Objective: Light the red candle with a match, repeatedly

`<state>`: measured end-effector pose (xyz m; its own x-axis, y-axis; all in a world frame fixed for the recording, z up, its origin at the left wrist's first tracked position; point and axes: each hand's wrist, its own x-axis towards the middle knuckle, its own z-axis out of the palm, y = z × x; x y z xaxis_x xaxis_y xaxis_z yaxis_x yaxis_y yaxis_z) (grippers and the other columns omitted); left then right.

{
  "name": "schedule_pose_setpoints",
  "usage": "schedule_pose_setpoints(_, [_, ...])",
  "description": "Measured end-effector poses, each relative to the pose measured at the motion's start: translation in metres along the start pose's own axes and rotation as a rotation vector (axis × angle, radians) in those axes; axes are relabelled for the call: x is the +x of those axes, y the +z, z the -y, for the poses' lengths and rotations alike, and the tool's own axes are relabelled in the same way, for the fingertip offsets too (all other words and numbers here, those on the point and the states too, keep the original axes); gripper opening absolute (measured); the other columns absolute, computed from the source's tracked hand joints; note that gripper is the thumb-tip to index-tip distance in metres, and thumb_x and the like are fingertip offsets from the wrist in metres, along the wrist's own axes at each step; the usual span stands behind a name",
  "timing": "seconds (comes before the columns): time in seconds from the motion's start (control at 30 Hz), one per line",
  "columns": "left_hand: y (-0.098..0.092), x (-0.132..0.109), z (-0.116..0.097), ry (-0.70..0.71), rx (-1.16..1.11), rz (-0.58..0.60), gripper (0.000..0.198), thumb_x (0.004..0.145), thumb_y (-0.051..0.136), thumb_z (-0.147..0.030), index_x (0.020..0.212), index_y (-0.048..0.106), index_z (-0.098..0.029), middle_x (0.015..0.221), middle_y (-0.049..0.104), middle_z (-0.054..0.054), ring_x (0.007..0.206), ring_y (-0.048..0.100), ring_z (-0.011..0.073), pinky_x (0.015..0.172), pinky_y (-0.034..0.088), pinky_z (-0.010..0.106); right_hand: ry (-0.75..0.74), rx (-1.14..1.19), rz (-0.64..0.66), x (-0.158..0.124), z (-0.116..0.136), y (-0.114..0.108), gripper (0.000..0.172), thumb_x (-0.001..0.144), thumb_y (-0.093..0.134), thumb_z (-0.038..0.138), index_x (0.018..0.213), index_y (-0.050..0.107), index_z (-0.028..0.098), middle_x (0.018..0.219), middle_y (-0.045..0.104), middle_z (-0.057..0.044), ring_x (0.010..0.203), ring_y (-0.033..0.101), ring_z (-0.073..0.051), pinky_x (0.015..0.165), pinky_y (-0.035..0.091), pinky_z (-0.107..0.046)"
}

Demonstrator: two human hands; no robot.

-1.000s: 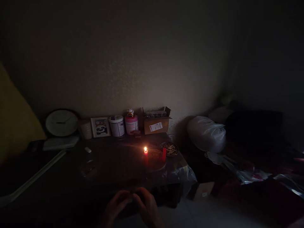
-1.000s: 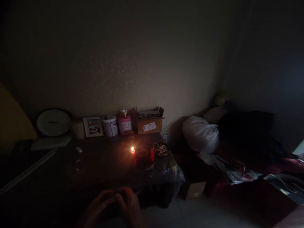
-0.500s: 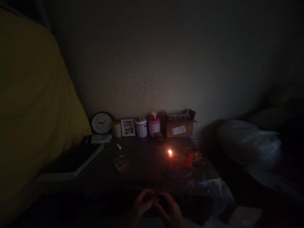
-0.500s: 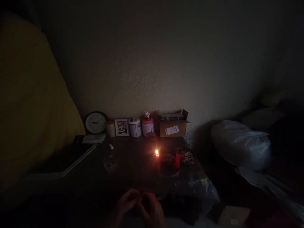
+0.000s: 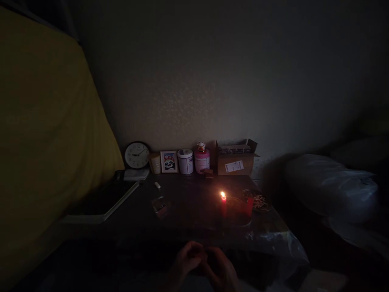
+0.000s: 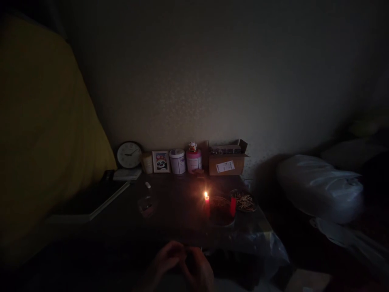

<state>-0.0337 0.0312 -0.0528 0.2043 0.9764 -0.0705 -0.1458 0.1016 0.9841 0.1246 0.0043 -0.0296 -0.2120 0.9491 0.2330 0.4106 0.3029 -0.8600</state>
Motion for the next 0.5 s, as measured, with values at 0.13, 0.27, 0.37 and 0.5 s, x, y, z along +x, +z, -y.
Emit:
schedule_pose_setpoints(0.13, [0.002,-0.006,-0.012,-0.014,-0.002,0.013,0.037,0.050,0.075,-0.039,0.080,0.065,-0.019,0.078,0.066,0.004,0.080,0.058,0.0231,0.073,0.042,0.031,-0.022,0.007,-0.003,0.000,-0.001,0.000,0.028,0.080,0.053,0.042,0.097,0.062,0.021,0.094,0.069,-0.006,0.084,0.065,-0.020,0.072,0.050,-0.024])
schedule_pose_setpoints(0.27, [0.003,-0.010,-0.016,-0.011,-0.025,0.025,0.041,0.050,0.075,-0.041,0.082,0.064,-0.018,0.078,0.066,0.004,0.079,0.058,0.0227,0.072,0.041,0.032,-0.041,-0.002,0.009,-0.001,-0.001,-0.001,0.028,0.081,0.052,0.041,0.098,0.061,0.021,0.095,0.068,-0.007,0.085,0.065,-0.020,0.074,0.050,-0.025])
schedule_pose_setpoints(0.37, [0.003,-0.010,-0.014,-0.009,-0.040,0.031,0.040,0.053,0.074,-0.041,0.083,0.064,-0.018,0.078,0.066,0.004,0.079,0.058,0.0225,0.072,0.041,0.031,-0.032,-0.006,0.025,-0.001,0.000,-0.001,0.029,0.083,0.050,0.042,0.100,0.061,0.021,0.097,0.067,-0.007,0.086,0.064,-0.020,0.075,0.049,-0.024])
schedule_pose_setpoints(0.5, [0.004,-0.009,-0.013,-0.026,-0.024,0.004,0.037,0.051,0.075,-0.039,0.080,0.064,-0.019,0.077,0.066,0.004,0.079,0.058,0.0228,0.072,0.041,0.031,-0.025,-0.013,0.028,-0.001,0.002,-0.002,0.031,0.082,0.051,0.044,0.099,0.061,0.020,0.096,0.067,-0.007,0.087,0.064,-0.020,0.076,0.049,-0.024])
